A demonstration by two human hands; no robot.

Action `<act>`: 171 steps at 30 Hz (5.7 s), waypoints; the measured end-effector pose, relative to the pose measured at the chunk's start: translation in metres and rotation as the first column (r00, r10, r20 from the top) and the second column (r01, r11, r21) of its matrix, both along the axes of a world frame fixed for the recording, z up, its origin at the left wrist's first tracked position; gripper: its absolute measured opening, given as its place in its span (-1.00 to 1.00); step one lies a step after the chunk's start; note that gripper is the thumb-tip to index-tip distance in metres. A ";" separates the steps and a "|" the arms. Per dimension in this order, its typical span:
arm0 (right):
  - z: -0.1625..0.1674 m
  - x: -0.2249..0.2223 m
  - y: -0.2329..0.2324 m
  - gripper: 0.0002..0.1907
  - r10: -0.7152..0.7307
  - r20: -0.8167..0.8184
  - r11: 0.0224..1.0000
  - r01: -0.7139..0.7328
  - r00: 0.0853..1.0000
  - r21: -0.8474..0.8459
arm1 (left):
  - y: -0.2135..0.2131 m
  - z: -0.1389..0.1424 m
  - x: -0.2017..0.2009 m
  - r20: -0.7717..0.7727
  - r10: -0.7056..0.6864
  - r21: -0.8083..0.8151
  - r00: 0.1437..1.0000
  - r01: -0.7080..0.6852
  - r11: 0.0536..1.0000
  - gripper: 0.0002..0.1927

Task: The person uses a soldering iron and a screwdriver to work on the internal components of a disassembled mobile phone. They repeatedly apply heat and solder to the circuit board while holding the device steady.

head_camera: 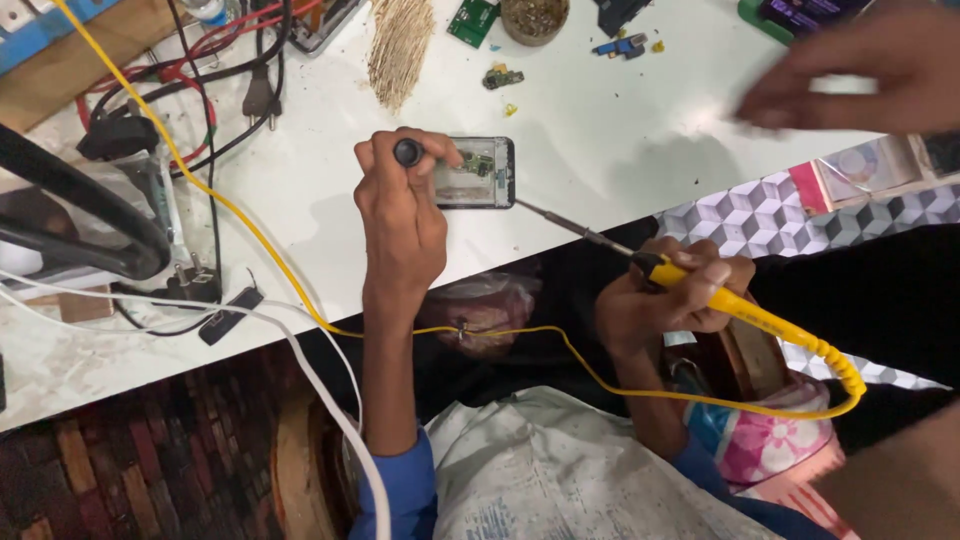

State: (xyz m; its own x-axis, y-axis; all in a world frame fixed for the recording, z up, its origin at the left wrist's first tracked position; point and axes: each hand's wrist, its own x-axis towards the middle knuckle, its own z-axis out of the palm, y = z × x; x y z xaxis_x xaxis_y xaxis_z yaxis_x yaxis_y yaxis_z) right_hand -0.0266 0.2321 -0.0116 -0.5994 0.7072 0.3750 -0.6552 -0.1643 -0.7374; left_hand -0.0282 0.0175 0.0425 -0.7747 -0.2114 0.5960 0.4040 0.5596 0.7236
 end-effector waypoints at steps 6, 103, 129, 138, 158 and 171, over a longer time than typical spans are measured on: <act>0.003 0.002 -0.008 -0.54 0.009 0.010 0.999 -0.010 1.000 0.054 | 0.001 -0.009 0.019 -0.047 -0.007 0.113 0.999 0.012 0.993 -0.83; -0.011 0.015 0.010 -0.68 0.099 0.180 0.986 -0.120 0.979 0.113 | 0.015 -0.014 0.008 -0.014 -0.069 0.248 0.998 0.070 0.966 -0.79; -0.004 -0.064 -0.019 -0.63 0.189 0.036 0.973 -0.192 0.981 0.130 | 0.010 0.004 0.007 0.059 0.023 0.043 0.998 -0.026 0.999 -0.78; -0.002 -0.062 -0.021 -0.59 0.176 0.045 0.959 -0.181 0.983 0.217 | 0.010 -0.004 0.007 0.026 0.047 0.019 0.999 -0.047 0.999 -0.87; 0.004 -0.064 -0.017 -0.63 0.272 0.079 0.962 -0.273 0.959 -0.008 | 0.008 0.001 0.007 0.003 0.085 -0.032 0.996 -0.085 0.996 -0.90; 0.009 -0.064 -0.025 -0.51 0.106 0.148 0.941 -0.148 0.983 0.305 | 0.010 -0.004 0.008 -0.013 0.086 -0.025 0.996 -0.087 0.996 -0.93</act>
State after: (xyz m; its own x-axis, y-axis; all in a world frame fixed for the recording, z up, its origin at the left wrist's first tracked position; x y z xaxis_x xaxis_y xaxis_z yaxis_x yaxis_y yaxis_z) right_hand -0.0903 0.2074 -0.0024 -0.7341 0.4809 0.4795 -0.5409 0.0129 -0.8410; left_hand -0.0201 0.0277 0.0389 -0.7468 -0.2620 0.6113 0.3621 0.6107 0.7042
